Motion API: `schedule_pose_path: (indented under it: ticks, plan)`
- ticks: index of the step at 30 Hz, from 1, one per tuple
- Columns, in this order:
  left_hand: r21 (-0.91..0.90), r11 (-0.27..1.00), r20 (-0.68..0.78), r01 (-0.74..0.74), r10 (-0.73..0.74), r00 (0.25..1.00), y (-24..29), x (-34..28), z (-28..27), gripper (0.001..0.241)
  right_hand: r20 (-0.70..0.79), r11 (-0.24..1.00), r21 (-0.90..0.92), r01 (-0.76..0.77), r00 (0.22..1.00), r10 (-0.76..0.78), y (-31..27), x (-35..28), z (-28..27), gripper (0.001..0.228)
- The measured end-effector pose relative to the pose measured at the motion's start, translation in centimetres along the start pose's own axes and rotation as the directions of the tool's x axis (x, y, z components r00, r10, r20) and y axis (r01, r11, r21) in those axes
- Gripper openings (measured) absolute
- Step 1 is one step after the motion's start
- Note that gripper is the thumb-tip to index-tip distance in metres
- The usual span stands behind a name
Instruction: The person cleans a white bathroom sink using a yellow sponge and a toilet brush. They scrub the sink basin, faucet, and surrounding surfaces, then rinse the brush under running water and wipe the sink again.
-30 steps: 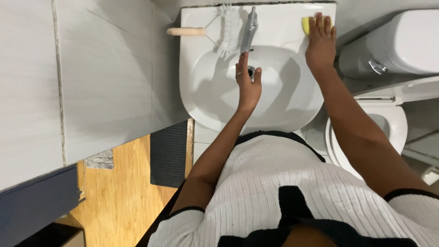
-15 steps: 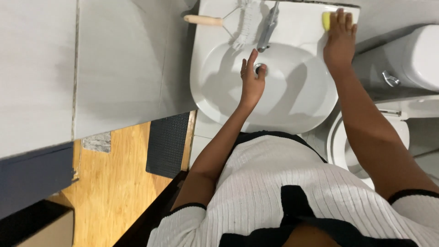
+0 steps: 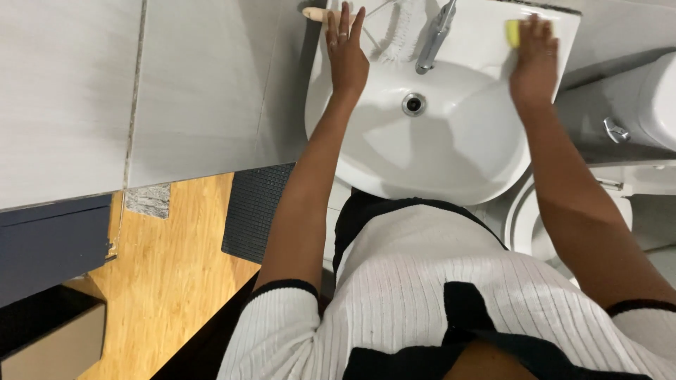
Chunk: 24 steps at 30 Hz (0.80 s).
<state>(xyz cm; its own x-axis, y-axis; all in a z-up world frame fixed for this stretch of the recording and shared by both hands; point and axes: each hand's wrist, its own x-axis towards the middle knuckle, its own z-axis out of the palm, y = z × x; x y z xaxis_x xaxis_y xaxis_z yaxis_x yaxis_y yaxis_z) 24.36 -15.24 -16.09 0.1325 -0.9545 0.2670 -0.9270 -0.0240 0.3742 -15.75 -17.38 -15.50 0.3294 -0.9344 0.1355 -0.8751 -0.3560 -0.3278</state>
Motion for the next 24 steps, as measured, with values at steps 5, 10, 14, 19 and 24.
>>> schedule_pose_path:
  ticks: [5, 10, 14, 19, 24]
  plan:
    - [0.207, 0.971, 0.126, -0.118, 0.093, 0.988, -2.0, 2.3, -1.1, 0.076, 0.003, 0.984, 0.006, -0.180, 0.984, 0.180, -3.0, -0.9, -1.5, 0.061]
    - [0.147, 0.945, -0.042, -0.293, 0.302, 0.952, -4.0, 1.9, -0.8, 0.032, -0.142, 0.984, 0.165, 0.064, 0.989, -0.040, -3.3, -4.4, -2.7, 0.058]
    - [0.058, 0.968, 0.036, -0.243, 0.241, 0.970, -4.2, -2.0, -3.4, 0.030, -0.216, 0.994, 0.077, 0.078, 0.975, -0.059, 0.1, -6.0, -2.8, 0.055]
    - [0.052, 0.989, 0.110, -0.142, 0.135, 0.985, -1.7, -9.9, -7.9, 0.028, -0.259, 0.975, 0.126, -0.184, 0.942, 0.212, -1.7, -5.2, -0.5, 0.062]
    - [0.071, 0.997, 0.245, -0.042, 0.023, 0.969, 1.0, -16.9, -7.1, 0.037, -0.103, 0.995, 0.094, -0.045, 0.993, 0.055, -7.9, -3.8, -0.9, 0.076]
